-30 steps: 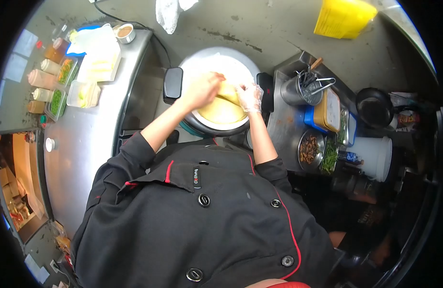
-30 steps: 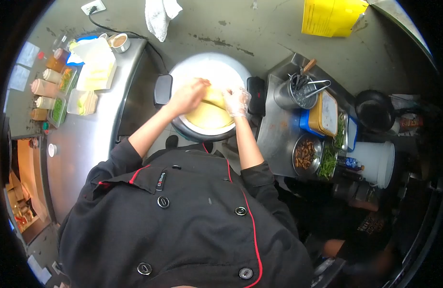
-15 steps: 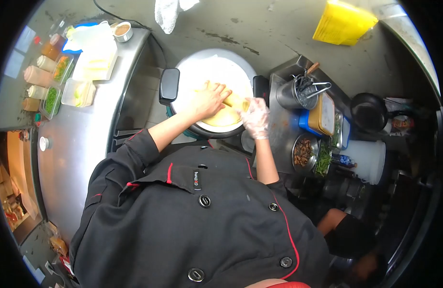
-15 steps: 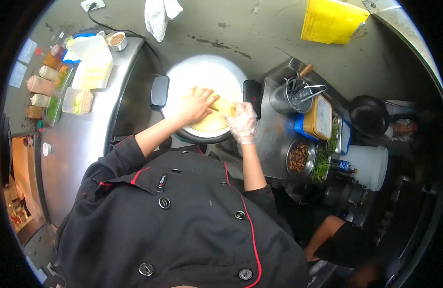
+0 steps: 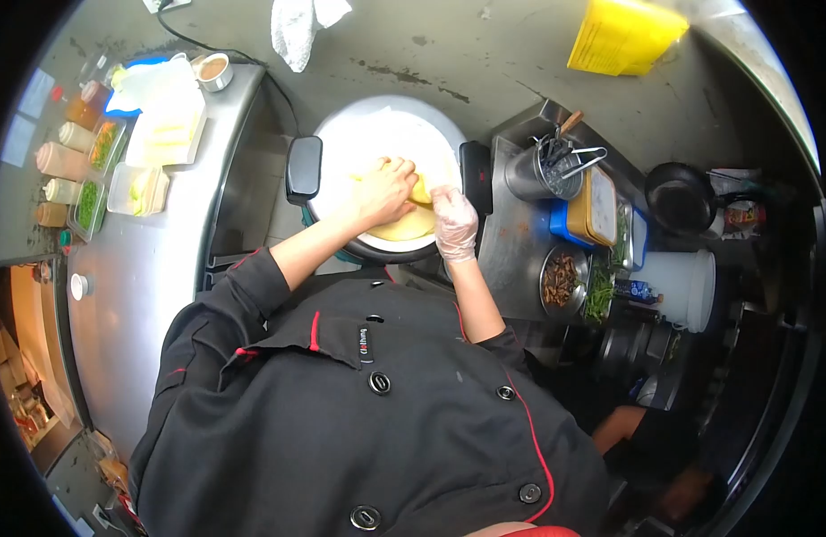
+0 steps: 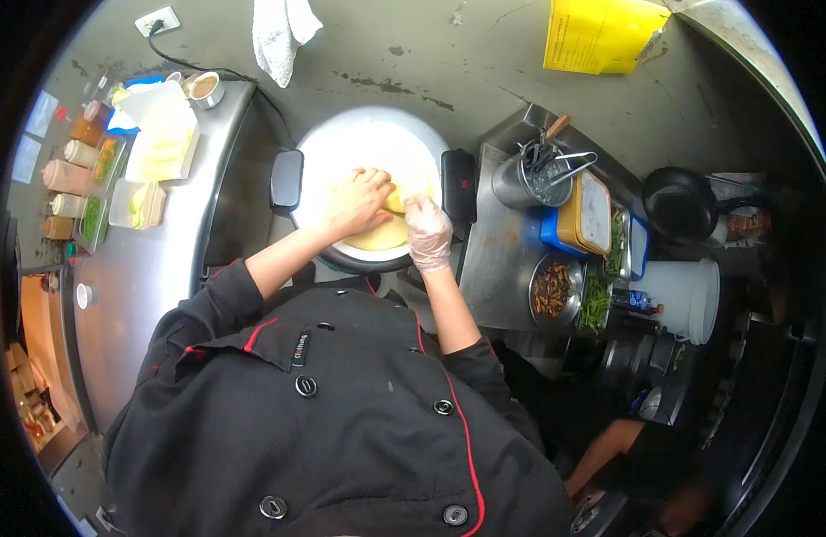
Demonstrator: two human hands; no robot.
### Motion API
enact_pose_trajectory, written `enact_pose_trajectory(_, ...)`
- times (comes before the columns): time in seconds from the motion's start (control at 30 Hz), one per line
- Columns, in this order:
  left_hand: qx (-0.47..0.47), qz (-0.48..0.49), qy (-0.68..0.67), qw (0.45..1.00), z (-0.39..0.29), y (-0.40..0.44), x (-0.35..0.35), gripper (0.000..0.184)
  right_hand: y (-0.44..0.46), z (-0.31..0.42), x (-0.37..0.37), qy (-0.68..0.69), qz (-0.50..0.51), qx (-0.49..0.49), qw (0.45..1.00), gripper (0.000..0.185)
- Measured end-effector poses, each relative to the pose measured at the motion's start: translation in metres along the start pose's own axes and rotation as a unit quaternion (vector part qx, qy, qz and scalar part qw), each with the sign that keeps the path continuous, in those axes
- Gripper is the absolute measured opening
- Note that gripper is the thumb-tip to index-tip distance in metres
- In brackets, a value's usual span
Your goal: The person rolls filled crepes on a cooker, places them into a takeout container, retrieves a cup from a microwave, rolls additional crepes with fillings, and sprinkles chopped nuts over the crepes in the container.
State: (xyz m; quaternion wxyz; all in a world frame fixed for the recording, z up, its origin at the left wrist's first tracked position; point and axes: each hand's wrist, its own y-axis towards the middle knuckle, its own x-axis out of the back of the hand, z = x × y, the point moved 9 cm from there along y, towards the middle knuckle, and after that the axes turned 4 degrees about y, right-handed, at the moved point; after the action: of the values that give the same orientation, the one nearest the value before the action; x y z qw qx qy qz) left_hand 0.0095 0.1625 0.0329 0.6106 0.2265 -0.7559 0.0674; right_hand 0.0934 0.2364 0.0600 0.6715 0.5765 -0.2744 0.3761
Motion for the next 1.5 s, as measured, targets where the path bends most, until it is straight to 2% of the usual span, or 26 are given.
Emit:
enact_pose_trajectory(0.03, -0.002, -0.006, 0.001, 1.000, -0.001, 0.000, 0.001, 0.050, 0.002, 0.012, 0.003, 0.006, -0.019, 0.050, 0.999, 0.013)
enact_pose_trajectory(0.17, -0.002, -0.040, -0.010, 0.999, -0.002, -0.001, 0.004, 0.048, -0.009, 0.025, -0.005, 0.020, 0.005, 0.118, 0.993, 0.023)
enact_pose_trajectory(0.27, 0.014, -0.072, -0.046, 0.996, -0.002, -0.003, 0.006, 0.044, -0.011, 0.026, 0.000, 0.059, 0.010, 0.116, 0.991, 0.025)
enact_pose_trajectory(0.37, -0.009, -0.076, -0.033, 0.996, -0.003, -0.002, 0.006, 0.039, -0.008, 0.015, 0.004, 0.098, 0.026, 0.047, 0.994, 0.026)
enact_pose_trajectory(0.47, 0.001, -0.091, -0.061, 0.994, 0.001, -0.003, 0.012, 0.034, -0.015, -0.016, 0.012, 0.192, -0.034, -0.157, 0.968, 0.026)
enact_pose_trajectory(0.5, 0.006, -0.101, -0.054, 0.993, 0.002, -0.003, 0.013, 0.034, -0.026, -0.031, 0.001, 0.232, -0.029, -0.209, 0.950, 0.028)
enact_pose_trajectory(0.53, 0.011, -0.111, -0.048, 0.993, 0.003, -0.003, 0.014, 0.035, -0.042, -0.049, -0.014, 0.357, -0.081, -0.272, 0.890, 0.029)
enact_pose_trajectory(0.6, 0.029, -0.113, -0.039, 0.992, 0.003, -0.001, 0.015, 0.035, -0.071, -0.071, -0.048, 0.577, -0.180, -0.374, 0.704, 0.033)
enact_pose_trajectory(0.73, 0.077, -0.088, -0.004, 0.993, 0.002, 0.008, 0.013, 0.034, -0.083, -0.076, -0.060, 0.626, -0.191, -0.421, 0.628, 0.033)
enact_pose_trajectory(0.83, 0.098, -0.077, 0.003, 0.992, 0.000, 0.015, 0.012, 0.030, -0.081, -0.073, -0.059, 0.583, -0.203, -0.420, 0.666, 0.029)
enact_pose_trajectory(0.9, 0.108, -0.056, -0.017, 0.992, 0.002, 0.019, 0.013, 0.026, -0.061, -0.059, -0.037, 0.419, -0.156, -0.345, 0.825, 0.026)
enact_pose_trajectory(0.93, 0.112, -0.039, -0.035, 0.992, 0.006, 0.023, 0.013, 0.024, -0.051, -0.049, -0.029, 0.327, -0.129, -0.300, 0.887, 0.025)
enact_pose_trajectory(0.97, 0.115, -0.022, -0.053, 0.992, 0.010, 0.027, 0.011, 0.022, -0.030, -0.026, -0.006, 0.290, -0.108, -0.299, 0.903, 0.022)
enact_pose_trajectory(1.0, 0.112, -0.010, -0.069, 0.991, 0.015, 0.032, 0.005, 0.020, -0.017, -0.010, 0.001, 0.225, -0.072, -0.246, 0.940, 0.024)
enact_pose_trajectory(1.03, 0.108, 0.003, -0.086, 0.990, 0.024, 0.035, -0.002, 0.019, -0.011, 0.002, 0.003, 0.206, -0.078, -0.175, 0.960, 0.024)
enact_pose_trajectory(1.07, 0.105, 0.016, -0.102, 0.989, 0.029, 0.036, -0.005, 0.018, -0.006, 0.015, 0.004, 0.186, -0.083, -0.103, 0.974, 0.024)
enact_pose_trajectory(1.17, 0.085, -0.044, -0.116, 0.989, 0.035, 0.037, 0.005, 0.017, -0.019, 0.036, -0.022, 0.049, 0.009, -0.020, 0.999, 0.028)
enact_pose_trajectory(1.27, -0.005, -0.094, -0.162, 0.982, 0.019, 0.038, 0.018, 0.016, -0.025, 0.042, -0.027, 0.047, 0.012, 0.011, 0.999, 0.032)
enact_pose_trajectory(1.37, -0.127, -0.050, -0.097, 0.986, -0.003, 0.037, 0.011, 0.017, -0.026, 0.048, -0.024, 0.052, 0.033, 0.019, 0.998, 0.033)
enact_pose_trajectory(1.47, -0.118, 0.018, -0.090, 0.989, 0.003, 0.040, -0.004, 0.020, -0.024, 0.054, -0.008, 0.108, 0.046, 0.046, 0.992, 0.032)
enact_pose_trajectory(1.5, -0.119, 0.013, -0.088, 0.989, 0.004, 0.039, -0.004, 0.020, -0.024, 0.056, -0.001, 0.137, 0.048, 0.057, 0.988, 0.031)
